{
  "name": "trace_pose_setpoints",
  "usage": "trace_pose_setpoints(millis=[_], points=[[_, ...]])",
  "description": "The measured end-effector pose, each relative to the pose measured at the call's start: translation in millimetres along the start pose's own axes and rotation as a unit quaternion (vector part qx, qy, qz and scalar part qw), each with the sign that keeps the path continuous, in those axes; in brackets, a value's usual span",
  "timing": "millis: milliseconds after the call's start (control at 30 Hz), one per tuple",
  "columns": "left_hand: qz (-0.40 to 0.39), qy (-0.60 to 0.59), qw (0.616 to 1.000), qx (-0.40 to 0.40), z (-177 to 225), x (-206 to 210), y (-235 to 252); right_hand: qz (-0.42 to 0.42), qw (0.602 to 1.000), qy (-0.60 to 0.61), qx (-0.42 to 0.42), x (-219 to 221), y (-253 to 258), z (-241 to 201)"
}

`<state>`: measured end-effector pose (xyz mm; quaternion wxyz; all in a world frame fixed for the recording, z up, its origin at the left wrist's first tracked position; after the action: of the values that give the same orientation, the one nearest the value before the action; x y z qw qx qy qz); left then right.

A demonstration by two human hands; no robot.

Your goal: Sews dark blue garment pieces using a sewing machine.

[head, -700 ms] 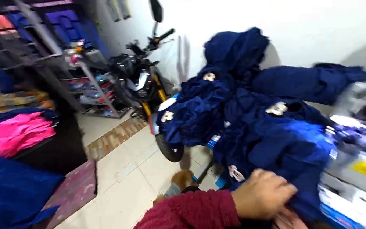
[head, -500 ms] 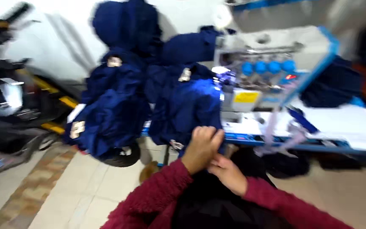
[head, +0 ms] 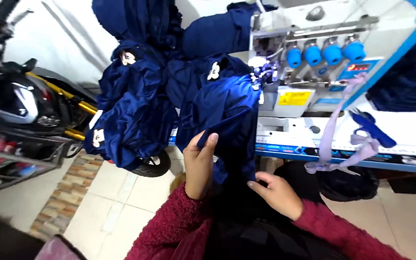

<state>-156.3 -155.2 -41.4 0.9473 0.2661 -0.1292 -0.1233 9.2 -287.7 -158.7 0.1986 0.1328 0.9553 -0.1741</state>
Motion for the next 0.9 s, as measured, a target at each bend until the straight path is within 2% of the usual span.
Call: trace_pose_setpoints(millis=[100,167,233,300,367,433,500,600,733,800,833,900], points=[[0.023,-0.043,0.998,-0.035,0.3,-7.7,7.7,0.102,0.99,-0.046,-0.086,-31.6,-7.2,-6.5],[0.022,-0.065,0.996,-0.05,0.2,-8.4,12.4,0.235,0.959,-0.06,-0.144,-79.5,-18.8,-20.7],[0.02,-0.093,0.995,-0.04,0.7,-7.2,21.6,0.378,0.909,-0.09,-0.152,-136.5,-30.4,-27.3],[0.018,-0.116,0.993,-0.031,3.4,-1.1,31.5,0.459,0.87,-0.144,-0.108,-184.7,-31.1,-22.3],[-0.005,-0.13,0.991,-0.025,6.0,11.0,38.6,0.461,0.868,-0.184,-0.036,-212.3,-20.3,-9.2],[-0.084,-0.129,0.987,-0.034,7.5,30.8,42.1,0.426,0.882,-0.2,0.036,-218.3,-5.6,6.8],[-0.176,-0.136,0.972,-0.081,0.5,58.5,43.4,0.422,0.881,-0.196,0.082,-215.3,4.4,16.4],[-0.278,-0.13,0.935,-0.18,-17.7,94.5,38.1,0.429,0.875,-0.194,0.11,-217.4,11.0,19.8],[-0.299,-0.103,0.909,-0.273,-41.6,113.3,29.5,0.394,0.882,-0.23,0.116,-228.5,10.8,24.7],[-0.287,-0.082,0.905,-0.302,-50.8,115.3,29.1,0.386,0.9,-0.174,0.099,-239.0,3.4,27.7],[-0.28,-0.073,0.905,-0.311,-54.2,115.8,29.1,0.392,0.912,-0.101,0.073,-245.3,-2.8,31.7],[-0.271,-0.067,0.905,-0.321,-58.9,116.1,29.8,0.382,0.916,0.124,0.009,-249.8,-14.0,32.2]])
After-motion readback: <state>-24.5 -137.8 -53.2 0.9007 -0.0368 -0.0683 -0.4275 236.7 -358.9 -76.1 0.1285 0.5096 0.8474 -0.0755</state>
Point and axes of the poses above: each hand's wrist, its own y-axis towards the middle knuckle, its own x-axis out of the palm, z = x × y, the point moved 5 cm from there along y, towards the middle knuckle, and after that the axes turned 15 degrees about x, right-handed, at the moved point
